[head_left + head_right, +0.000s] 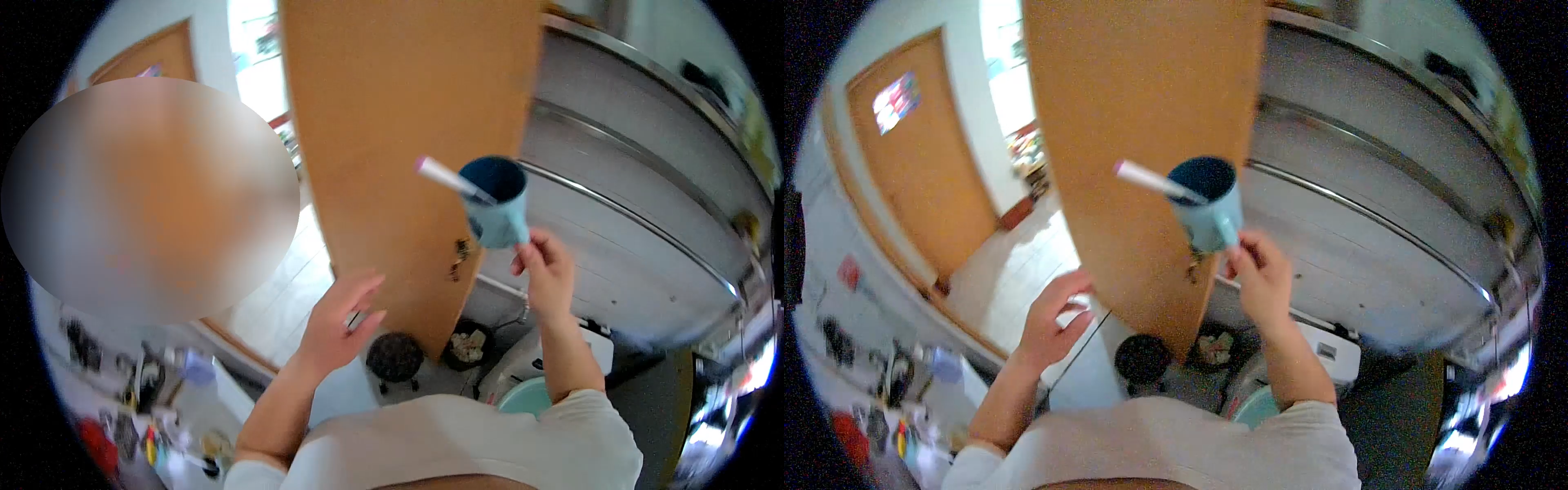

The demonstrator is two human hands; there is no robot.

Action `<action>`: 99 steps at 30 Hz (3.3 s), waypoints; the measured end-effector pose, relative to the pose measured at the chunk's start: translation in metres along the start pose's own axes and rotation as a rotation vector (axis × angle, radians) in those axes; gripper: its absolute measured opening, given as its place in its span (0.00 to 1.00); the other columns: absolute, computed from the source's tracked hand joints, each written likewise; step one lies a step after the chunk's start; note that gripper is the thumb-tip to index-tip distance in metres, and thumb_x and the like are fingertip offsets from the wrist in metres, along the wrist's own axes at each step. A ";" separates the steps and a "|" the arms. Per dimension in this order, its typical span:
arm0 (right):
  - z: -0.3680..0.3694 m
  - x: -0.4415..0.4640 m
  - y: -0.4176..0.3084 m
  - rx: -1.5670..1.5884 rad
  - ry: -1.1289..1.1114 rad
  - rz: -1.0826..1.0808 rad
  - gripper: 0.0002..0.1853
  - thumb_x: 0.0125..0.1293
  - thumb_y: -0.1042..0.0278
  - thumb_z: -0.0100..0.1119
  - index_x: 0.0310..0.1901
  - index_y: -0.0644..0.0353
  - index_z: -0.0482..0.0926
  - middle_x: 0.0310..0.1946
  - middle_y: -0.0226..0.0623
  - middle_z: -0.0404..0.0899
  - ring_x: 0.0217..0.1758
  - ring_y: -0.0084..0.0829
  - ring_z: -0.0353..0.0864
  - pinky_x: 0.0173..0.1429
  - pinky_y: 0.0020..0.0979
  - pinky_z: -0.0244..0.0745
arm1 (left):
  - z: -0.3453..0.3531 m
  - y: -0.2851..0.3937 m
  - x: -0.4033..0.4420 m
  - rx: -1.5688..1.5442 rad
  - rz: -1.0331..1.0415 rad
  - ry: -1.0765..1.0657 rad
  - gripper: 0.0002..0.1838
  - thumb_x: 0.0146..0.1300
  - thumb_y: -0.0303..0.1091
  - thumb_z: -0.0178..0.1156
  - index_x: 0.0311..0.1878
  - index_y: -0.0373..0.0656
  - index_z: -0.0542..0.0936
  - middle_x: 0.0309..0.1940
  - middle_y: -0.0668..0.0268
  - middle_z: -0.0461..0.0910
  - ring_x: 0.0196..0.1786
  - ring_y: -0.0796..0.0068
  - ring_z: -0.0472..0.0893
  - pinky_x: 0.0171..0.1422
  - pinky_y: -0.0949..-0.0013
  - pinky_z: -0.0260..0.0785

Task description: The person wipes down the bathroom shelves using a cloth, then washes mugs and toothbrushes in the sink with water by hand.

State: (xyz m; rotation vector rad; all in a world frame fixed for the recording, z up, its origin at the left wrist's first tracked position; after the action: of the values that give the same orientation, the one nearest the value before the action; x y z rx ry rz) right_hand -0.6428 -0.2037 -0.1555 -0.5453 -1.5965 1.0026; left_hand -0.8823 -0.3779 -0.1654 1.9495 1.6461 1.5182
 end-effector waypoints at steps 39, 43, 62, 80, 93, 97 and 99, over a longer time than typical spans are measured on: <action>0.436 -0.400 0.029 -0.186 -1.877 -0.035 0.14 0.61 0.68 0.61 0.49 0.59 0.77 0.56 0.42 0.69 0.50 0.38 0.76 0.49 0.32 0.77 | -0.273 -0.123 -0.710 1.034 -1.414 0.772 0.25 0.51 0.29 0.65 0.56 0.48 0.75 0.63 0.43 0.64 0.66 0.48 0.64 0.65 0.58 0.63; 0.426 -0.396 0.044 -0.128 -1.768 -0.195 0.16 0.60 0.65 0.61 0.48 0.60 0.77 0.55 0.44 0.70 0.49 0.41 0.77 0.44 0.33 0.77 | -0.256 -0.095 -0.711 1.020 -1.504 0.846 0.24 0.56 0.30 0.60 0.58 0.51 0.74 0.59 0.47 0.69 0.61 0.47 0.69 0.64 0.59 0.64; 0.332 -0.317 0.126 0.062 -1.324 0.646 0.26 0.69 0.65 0.54 0.66 0.57 0.60 0.61 0.36 0.67 0.56 0.29 0.73 0.55 0.31 0.72 | -0.114 -0.152 -0.360 0.254 -0.924 0.323 0.29 0.46 0.36 0.64 0.55 0.45 0.71 0.52 0.52 0.72 0.53 0.53 0.75 0.58 0.60 0.68; -0.147 0.022 0.043 0.667 0.481 0.080 0.28 0.67 0.60 0.50 0.67 0.56 0.59 0.63 0.38 0.66 0.66 0.38 0.65 0.69 0.43 0.61 | 0.169 0.066 0.123 0.256 0.475 -0.392 0.24 0.55 0.38 0.64 0.55 0.43 0.74 0.63 0.49 0.65 0.65 0.46 0.65 0.67 0.54 0.61; -0.387 0.179 -0.048 -1.554 0.637 0.024 0.34 0.47 0.37 0.61 0.51 0.55 0.78 0.47 0.43 0.79 0.54 0.44 0.76 0.59 0.42 0.68 | 0.224 0.072 0.273 0.474 0.776 -0.245 0.15 0.55 0.34 0.63 0.47 0.44 0.80 0.56 0.56 0.73 0.64 0.51 0.67 0.66 0.53 0.62; -0.298 0.171 -0.030 -1.471 0.467 -0.511 0.33 0.40 0.50 0.71 0.50 0.54 0.78 0.49 0.41 0.78 0.53 0.44 0.76 0.59 0.42 0.68 | 0.211 0.064 0.276 0.603 0.837 -0.208 0.14 0.54 0.34 0.63 0.45 0.44 0.80 0.54 0.56 0.74 0.64 0.52 0.67 0.69 0.52 0.60; -0.226 0.192 -0.017 -1.512 0.342 -0.599 0.35 0.39 0.49 0.71 0.53 0.53 0.75 0.51 0.42 0.76 0.57 0.43 0.73 0.61 0.40 0.68 | 0.205 0.070 0.283 0.611 0.876 -0.181 0.14 0.54 0.34 0.63 0.44 0.43 0.80 0.53 0.56 0.75 0.64 0.53 0.67 0.70 0.51 0.58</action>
State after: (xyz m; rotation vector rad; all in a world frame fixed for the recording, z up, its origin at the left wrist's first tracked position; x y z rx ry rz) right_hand -0.4783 0.0095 -0.0300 -1.0300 -1.7873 -0.8741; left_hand -0.7186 -0.0828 -0.0521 3.3254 1.3197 0.9880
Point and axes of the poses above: each hand's wrist, its own x-axis towards the middle knuckle, its own z-axis out of the palm, y = z × x, the point moved 6 cm from there along x, towards the middle knuckle
